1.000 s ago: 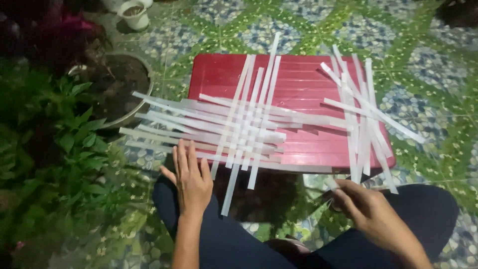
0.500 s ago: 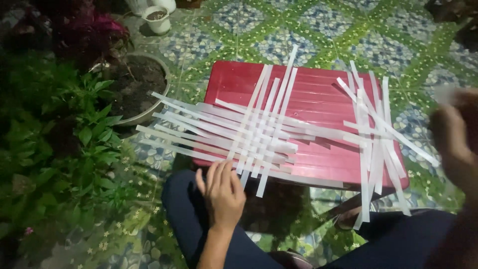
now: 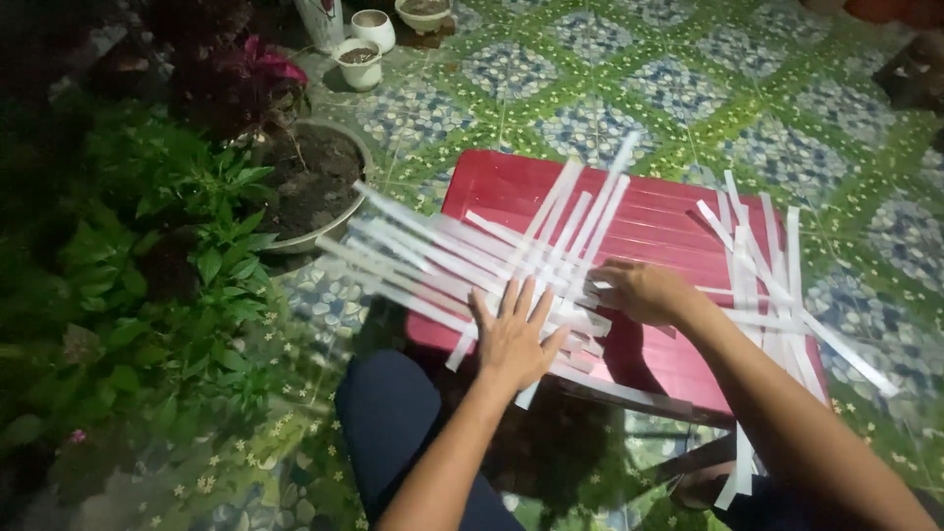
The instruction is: A person is manually weaving white plastic strips together on a red stool to form a mat or base.
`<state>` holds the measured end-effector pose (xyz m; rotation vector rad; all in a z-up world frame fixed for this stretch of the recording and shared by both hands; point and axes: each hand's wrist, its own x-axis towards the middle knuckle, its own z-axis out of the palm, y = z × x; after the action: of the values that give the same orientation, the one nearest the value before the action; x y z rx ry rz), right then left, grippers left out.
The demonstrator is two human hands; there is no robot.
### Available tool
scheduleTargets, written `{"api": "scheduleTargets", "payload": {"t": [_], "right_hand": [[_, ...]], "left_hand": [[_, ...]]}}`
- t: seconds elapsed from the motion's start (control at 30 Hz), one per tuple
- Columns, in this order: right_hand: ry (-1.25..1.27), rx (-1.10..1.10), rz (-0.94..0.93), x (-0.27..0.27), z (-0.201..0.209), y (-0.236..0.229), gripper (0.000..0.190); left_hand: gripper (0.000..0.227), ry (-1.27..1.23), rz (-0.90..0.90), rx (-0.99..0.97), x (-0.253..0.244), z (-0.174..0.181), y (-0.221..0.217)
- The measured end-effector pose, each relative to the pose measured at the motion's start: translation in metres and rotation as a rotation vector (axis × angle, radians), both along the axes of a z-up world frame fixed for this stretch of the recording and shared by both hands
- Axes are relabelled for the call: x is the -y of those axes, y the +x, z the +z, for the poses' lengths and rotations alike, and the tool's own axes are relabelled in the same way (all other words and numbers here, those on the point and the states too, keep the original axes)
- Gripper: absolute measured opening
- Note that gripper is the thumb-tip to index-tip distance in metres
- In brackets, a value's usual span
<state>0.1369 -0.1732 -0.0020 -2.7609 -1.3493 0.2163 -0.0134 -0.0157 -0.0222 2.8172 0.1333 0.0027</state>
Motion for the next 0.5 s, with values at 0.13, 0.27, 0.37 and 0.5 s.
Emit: {"api": "scheduleTargets", "payload": {"t": [0.13, 0.27, 0.37, 0.5], "right_hand": [[0.005, 0.129, 0.067, 0.016, -0.008, -0.014, 0.024], [0.067, 0.226, 0.028, 0.029, -0.041, -0.025, 0.02], [-0.003, 0.019, -0.132, 0.018, -0.012, -0.062, 0.024], [-0.095, -0.044, -0.205, 0.011, -0.022, -0.083, 0.021]], "left_hand": [[0.054, 0.136, -0.141, -0.06, -0.022, -0.013, 0.022], [0.054, 0.244, -0.328, -0.13, -0.04, -0.001, 0.04], [0.051, 0.403, -0.499, -0.211, -0.05, 0.01, 0.058], [0.048, 0.349, -0.519, -0.186, -0.042, 0.027, 0.07]]}}
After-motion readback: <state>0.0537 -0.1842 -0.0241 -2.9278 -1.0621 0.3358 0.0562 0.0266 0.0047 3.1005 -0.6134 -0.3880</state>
